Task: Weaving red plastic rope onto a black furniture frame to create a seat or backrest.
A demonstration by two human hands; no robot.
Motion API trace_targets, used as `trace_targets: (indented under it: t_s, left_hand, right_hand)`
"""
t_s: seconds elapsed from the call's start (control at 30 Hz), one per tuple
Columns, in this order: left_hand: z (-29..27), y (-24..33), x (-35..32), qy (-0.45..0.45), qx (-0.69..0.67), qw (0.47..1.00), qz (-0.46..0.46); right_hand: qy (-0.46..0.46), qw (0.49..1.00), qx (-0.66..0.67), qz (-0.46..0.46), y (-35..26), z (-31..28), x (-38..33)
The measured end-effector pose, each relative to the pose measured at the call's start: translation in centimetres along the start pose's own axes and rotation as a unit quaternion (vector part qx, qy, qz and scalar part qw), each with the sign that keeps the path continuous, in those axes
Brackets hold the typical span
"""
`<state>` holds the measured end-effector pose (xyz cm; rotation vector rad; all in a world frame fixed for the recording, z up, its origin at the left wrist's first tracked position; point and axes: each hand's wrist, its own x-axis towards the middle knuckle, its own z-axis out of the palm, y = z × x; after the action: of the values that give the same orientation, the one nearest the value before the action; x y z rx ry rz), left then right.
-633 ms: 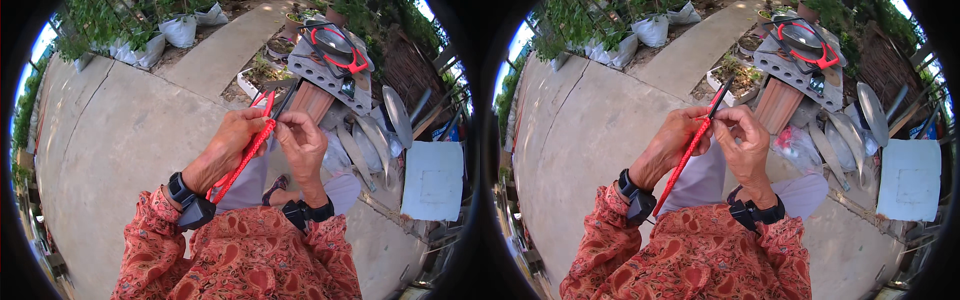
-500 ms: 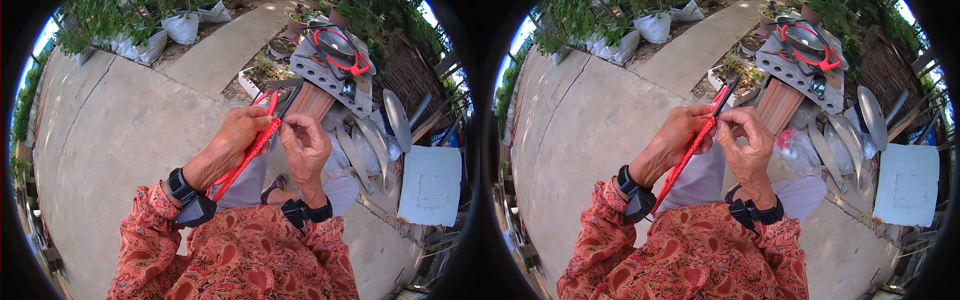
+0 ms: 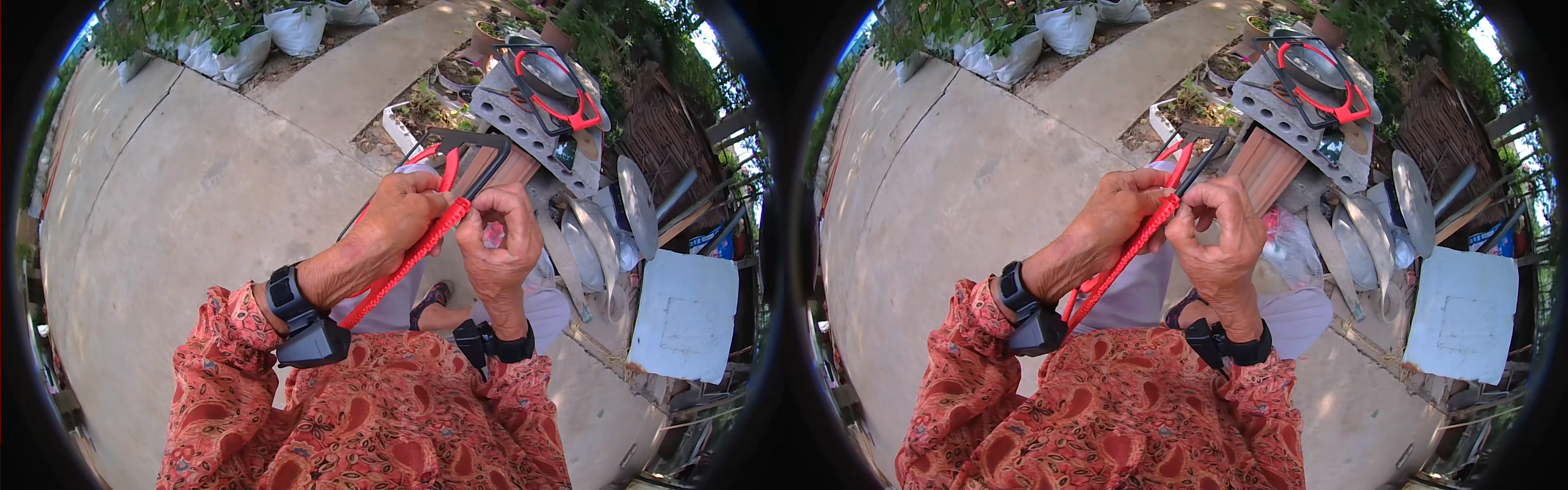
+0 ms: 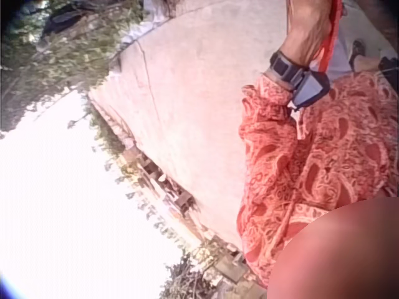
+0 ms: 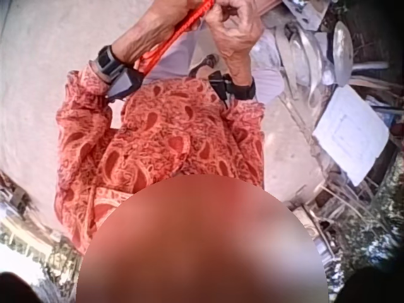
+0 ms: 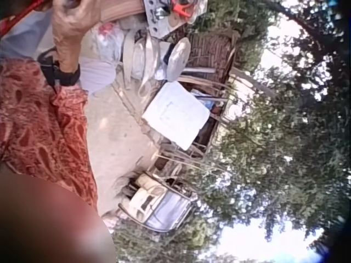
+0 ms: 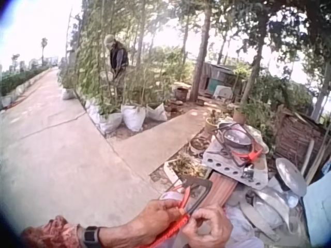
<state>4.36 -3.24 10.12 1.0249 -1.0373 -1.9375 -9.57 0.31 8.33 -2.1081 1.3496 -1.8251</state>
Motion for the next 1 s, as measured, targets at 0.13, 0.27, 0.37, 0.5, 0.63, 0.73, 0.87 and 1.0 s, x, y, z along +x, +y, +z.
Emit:
trace_targets:
  t_s: [0.13, 0.27, 0.37, 0.5, 0.63, 0.73, 0.87, 1.0]
  left_hand:
    - [-0.2, 0.3, -0.4, 0.003, 0.027, 1.0, -0.006]
    - [-0.5, 0.6, -0.3, -0.001, -0.005, 1.0, -0.007]
    - [-1.1, 0.3, -0.1, -0.017, -0.003, 1.0, -0.014]
    - [-1.4, 0.5, -0.5, -0.018, 0.021, 0.999, -0.02]
    - [-1.2, 0.0, -0.9, -0.003, 0.017, 1.0, -0.019]
    - [-0.8, 0.2, -1.1, 0.016, -0.012, 0.999, -0.026]
    - [-1.4, 0.3, -1.1, 0.001, -0.02, 0.999, -0.038]
    - [-1.9, -0.2, -0.7, -0.025, -0.044, 0.998, -0.021]
  right_hand:
    - [-0.013, 1.0, 0.011, -0.013, -0.1, 0.3, 0.0]
    - [0.011, 0.999, 0.036, -0.003, 0.3, 0.6, -0.3]
    - [0.009, 0.999, 0.027, -0.02, 0.2, 0.5, -0.2]
    - [-0.012, 0.998, 0.005, -0.057, 0.2, 0.3, -0.1]
    - [-0.014, 0.998, 0.014, -0.056, -0.1, 0.4, 0.0]
    - [0.001, 0.999, 0.043, -0.028, 0.0, 0.7, -0.3]
    - [0.012, 0.995, 0.093, 0.012, -0.3, 1.0, -0.6]
    - [-0.007, 0.997, 0.046, -0.059, 0.1, 0.6, -0.3]
